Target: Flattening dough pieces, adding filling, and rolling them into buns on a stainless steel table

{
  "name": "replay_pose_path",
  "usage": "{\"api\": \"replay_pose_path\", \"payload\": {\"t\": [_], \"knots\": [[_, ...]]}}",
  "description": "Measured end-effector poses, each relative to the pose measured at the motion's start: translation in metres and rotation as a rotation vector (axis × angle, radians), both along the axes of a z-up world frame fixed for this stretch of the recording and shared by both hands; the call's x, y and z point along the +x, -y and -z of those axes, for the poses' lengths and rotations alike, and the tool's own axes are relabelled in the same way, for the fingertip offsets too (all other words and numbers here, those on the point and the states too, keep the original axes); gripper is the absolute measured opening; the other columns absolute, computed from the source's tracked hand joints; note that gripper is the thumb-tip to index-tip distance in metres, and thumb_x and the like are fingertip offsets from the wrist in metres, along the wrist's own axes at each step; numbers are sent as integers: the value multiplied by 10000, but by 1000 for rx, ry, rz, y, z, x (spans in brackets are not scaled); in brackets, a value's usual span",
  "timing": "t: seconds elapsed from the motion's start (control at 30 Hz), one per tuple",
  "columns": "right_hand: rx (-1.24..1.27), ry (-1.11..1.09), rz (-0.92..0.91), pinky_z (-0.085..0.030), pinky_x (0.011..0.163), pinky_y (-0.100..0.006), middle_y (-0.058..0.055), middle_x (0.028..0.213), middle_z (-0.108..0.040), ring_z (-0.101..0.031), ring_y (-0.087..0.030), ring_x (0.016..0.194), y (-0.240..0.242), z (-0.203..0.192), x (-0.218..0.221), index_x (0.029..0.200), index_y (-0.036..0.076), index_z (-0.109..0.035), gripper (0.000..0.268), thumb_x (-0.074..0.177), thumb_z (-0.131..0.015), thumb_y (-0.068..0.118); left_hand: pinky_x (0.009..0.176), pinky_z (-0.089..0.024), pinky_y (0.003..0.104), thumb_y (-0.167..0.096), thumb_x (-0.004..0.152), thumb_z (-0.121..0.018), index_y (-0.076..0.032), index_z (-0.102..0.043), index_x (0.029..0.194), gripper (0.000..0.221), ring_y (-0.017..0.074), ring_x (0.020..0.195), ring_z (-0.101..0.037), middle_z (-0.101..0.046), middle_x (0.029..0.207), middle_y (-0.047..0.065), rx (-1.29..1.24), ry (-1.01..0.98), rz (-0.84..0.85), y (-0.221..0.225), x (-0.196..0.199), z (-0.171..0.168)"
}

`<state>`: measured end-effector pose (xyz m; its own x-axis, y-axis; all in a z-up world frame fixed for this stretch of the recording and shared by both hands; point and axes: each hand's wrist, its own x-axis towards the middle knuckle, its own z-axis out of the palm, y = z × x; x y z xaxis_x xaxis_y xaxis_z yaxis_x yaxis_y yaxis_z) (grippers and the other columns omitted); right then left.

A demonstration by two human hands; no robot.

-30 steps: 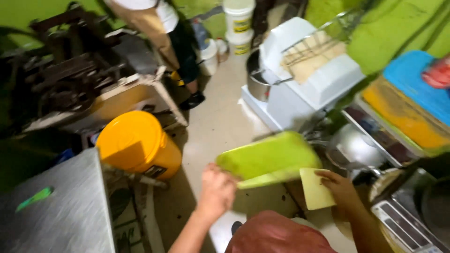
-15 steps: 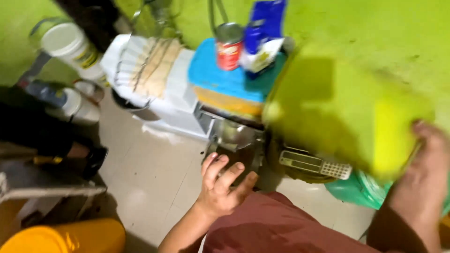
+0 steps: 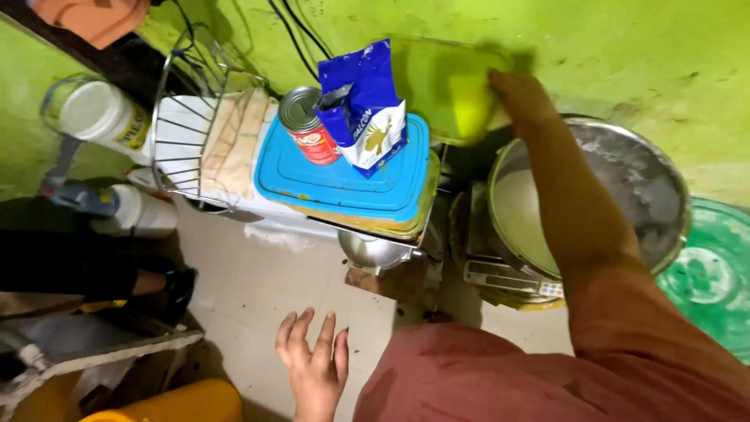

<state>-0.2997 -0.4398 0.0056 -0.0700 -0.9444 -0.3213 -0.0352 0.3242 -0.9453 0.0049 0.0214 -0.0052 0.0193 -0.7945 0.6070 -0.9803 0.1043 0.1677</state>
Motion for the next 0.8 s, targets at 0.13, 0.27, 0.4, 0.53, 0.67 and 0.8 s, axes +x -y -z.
{"api": "replay_pose_path", "payload": {"t": [0.13, 0.27, 0.4, 0.53, 0.67, 0.8], "knots": [[-85, -740, -255, -407, 931, -579, -286, 1268, -586, -557, -464, 1159, 26, 4, 47, 1282, 1, -618, 720, 1003, -401, 628, 1079, -477, 522, -296, 940, -730, -150, -611, 1343, 445, 402, 1328, -478, -519, 1395, 175, -6, 40, -166, -31, 11, 22], [-196, -1154, -278, -492, 893, -633, -358, 1235, -643, -613, -540, 1147, 52, 34, 54, 1262, -60, -644, 834, 1078, -422, 723, 1027, -505, 578, -301, 962, -700, -83, -702, 1216, 335, 461, 1249, -545, -585, 1320, 215, -48, 66, -308, -62, 8, 14], [-412, -1344, -122, -565, 633, -566, -246, 912, -751, -727, -467, 854, 78, 50, 33, 1029, 62, -759, 702, 992, -657, 755, 1005, -516, 547, -299, 951, -720, -88, -710, 1193, 322, 445, 1183, -559, -593, 1299, 218, -109, 85, -341, -85, 14, 25], [-1011, -1553, 245, -424, 390, -276, 55, 660, -572, -550, -106, 545, 87, 69, 2, 819, 191, -644, 606, 853, -917, 730, 962, -510, 544, -356, 945, -679, -89, -754, 1114, 325, 422, 1108, -584, -623, 1245, 217, -113, 82, -435, -109, 15, 39], [-905, -852, 12, -479, 603, -415, -13, 737, -619, -584, -276, 653, 68, 48, 10, 865, 142, -525, 462, 905, -964, 280, 937, -504, 524, -360, 952, -671, -87, -746, 1116, 327, 416, 1078, -586, -628, 1236, 213, -183, 74, -443, -111, 12, 50], [-462, -360, 167, -716, 837, -308, -33, 1136, -633, -629, -224, 1144, 70, 55, 47, 888, 213, -473, 272, 948, -739, 204, 965, -511, 524, -312, 950, -688, -55, -719, 1149, 326, 414, 1143, -567, -605, 1281, 223, -153, 29, -441, -106, -8, 44]]}}
